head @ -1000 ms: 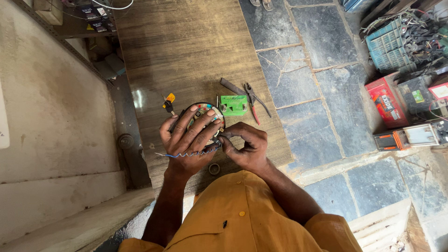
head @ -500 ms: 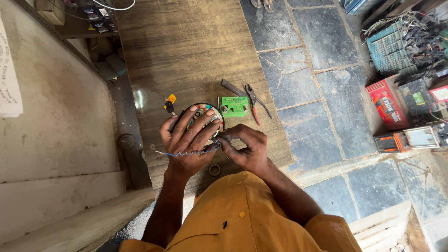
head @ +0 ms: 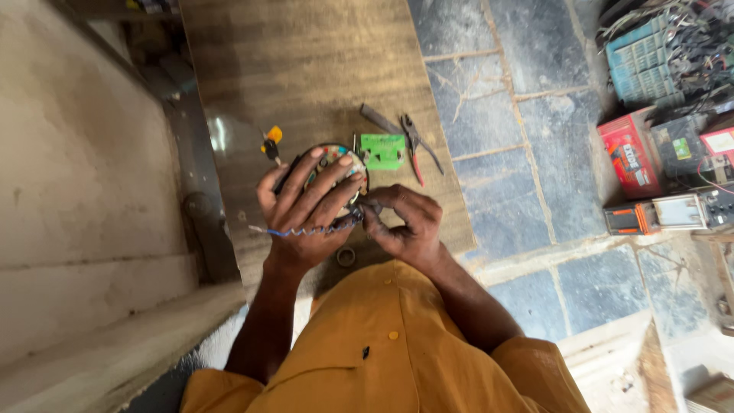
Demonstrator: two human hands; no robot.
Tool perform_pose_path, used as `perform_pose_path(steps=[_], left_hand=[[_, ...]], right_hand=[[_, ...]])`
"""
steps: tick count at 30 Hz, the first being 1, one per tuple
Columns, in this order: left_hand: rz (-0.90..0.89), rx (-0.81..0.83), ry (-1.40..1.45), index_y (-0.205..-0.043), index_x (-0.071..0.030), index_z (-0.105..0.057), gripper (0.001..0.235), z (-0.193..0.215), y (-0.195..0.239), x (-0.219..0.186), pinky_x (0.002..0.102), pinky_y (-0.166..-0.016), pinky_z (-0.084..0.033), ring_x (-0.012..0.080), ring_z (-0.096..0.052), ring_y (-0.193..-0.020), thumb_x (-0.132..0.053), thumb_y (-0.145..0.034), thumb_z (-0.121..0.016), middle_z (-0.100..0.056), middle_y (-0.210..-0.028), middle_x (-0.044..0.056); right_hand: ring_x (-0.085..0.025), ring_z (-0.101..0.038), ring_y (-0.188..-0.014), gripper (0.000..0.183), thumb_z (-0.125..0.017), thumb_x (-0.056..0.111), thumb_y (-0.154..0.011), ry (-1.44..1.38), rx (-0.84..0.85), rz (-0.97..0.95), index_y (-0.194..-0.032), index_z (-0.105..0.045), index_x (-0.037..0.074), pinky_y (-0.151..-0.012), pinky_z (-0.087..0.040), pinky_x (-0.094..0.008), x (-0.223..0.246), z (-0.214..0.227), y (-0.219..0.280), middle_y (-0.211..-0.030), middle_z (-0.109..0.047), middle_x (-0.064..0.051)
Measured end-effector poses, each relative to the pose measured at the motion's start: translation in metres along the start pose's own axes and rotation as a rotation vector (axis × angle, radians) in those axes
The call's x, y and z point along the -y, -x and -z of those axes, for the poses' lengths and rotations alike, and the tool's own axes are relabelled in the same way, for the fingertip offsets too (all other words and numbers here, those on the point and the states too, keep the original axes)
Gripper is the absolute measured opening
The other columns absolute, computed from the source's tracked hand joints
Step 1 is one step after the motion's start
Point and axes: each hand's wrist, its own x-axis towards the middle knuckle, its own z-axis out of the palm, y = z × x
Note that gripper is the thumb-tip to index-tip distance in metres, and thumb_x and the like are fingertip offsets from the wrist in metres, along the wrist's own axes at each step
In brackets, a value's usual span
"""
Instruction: The person disassembles a vehicle horn using a screwdriver and pliers, handles the internal coil and diaphragm, and then reassembles the components on a workbench.
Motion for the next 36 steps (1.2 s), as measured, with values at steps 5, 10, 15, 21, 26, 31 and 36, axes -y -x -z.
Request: perform_pose_path(steps=[5, 10, 15, 21, 26, 31, 36], left_hand=[[0.012, -0.006, 0.024, -0.124, -0.029, -0.076, 0.035, -0.001, -0.001, 0.002, 0.046, -0.115, -0.032, 0.0191, -0.055, -0.139, -0.032, -0.091, -0.086, -0.065, -0.143, -0.008], [0.021, -0.016, 0.021, -0.124, -0.030, -0.076, 0.034, 0.004, -0.004, 0.004, 0.046, -0.116, -0.032, 0.0193, -0.055, -0.139, -0.038, -0.092, -0.086, -0.065, -0.143, -0.008], [-0.010, -0.048, -0.004, -0.123, -0.029, -0.076, 0.028, 0.006, -0.005, 0.002, 0.045, -0.116, -0.032, 0.0188, -0.057, -0.139, -0.039, -0.099, -0.085, -0.065, -0.143, -0.008], [-0.041, -0.066, 0.017, -0.127, -0.028, -0.075, 0.031, 0.011, -0.012, -0.004, 0.046, -0.113, -0.032, 0.0209, -0.057, -0.137, -0.045, -0.102, -0.069, -0.066, -0.141, -0.007], [-0.037, -0.085, -0.005, -0.129, -0.030, -0.074, 0.027, 0.009, -0.007, -0.004, 0.045, -0.116, -0.032, 0.0190, -0.057, -0.138, -0.044, -0.107, -0.067, -0.066, -0.141, -0.008], [-0.032, -0.094, 0.013, -0.130, -0.030, -0.073, 0.031, 0.008, -0.007, -0.004, 0.045, -0.116, -0.031, 0.0194, -0.057, -0.137, -0.048, -0.106, -0.063, -0.066, -0.141, -0.008], [-0.039, -0.117, 0.000, -0.130, -0.030, -0.073, 0.030, 0.009, -0.007, -0.004, 0.044, -0.117, -0.031, 0.0191, -0.057, -0.138, -0.049, -0.109, -0.063, -0.066, -0.141, -0.009]], right_hand=[[-0.021, -0.076, -0.085, 0.018, -0.078, -0.002, -0.088, -0.032, -0.030, -0.017, -0.105, -0.072, -0.001, -0.075, -0.060, -0.030, -0.004, -0.003, 0.001, -0.097, -0.075, -0.013], [-0.023, -0.076, -0.097, 0.021, -0.083, 0.004, -0.091, -0.164, -0.111, -0.021, -0.106, -0.069, 0.001, -0.086, -0.061, -0.034, -0.004, -0.006, 0.002, -0.100, -0.074, -0.012], [-0.023, -0.076, -0.094, 0.021, -0.085, 0.003, -0.088, -0.113, -0.014, -0.041, -0.105, -0.072, -0.002, -0.082, -0.061, -0.032, -0.002, -0.001, 0.000, -0.101, -0.074, -0.014], [-0.023, -0.076, -0.091, 0.019, -0.081, 0.001, -0.089, -0.014, -0.013, 0.013, -0.105, -0.072, -0.003, -0.078, -0.061, -0.032, 0.007, 0.001, -0.005, -0.101, -0.074, -0.015], [-0.023, -0.076, -0.093, 0.017, -0.079, 0.001, -0.092, 0.026, -0.042, 0.035, -0.107, -0.072, -0.003, -0.078, -0.063, -0.032, 0.011, -0.004, 0.000, -0.104, -0.073, -0.016], [-0.025, -0.076, -0.096, 0.018, -0.078, 0.001, -0.093, 0.161, -0.069, 0.134, -0.110, -0.072, -0.005, -0.081, -0.064, -0.033, 0.013, -0.006, 0.000, -0.108, -0.072, -0.019], [-0.024, -0.076, -0.094, 0.021, -0.079, 0.001, -0.092, 0.047, -0.056, 0.061, -0.111, -0.072, -0.004, -0.079, -0.063, -0.032, 0.013, -0.005, 0.003, -0.106, -0.073, -0.018]])
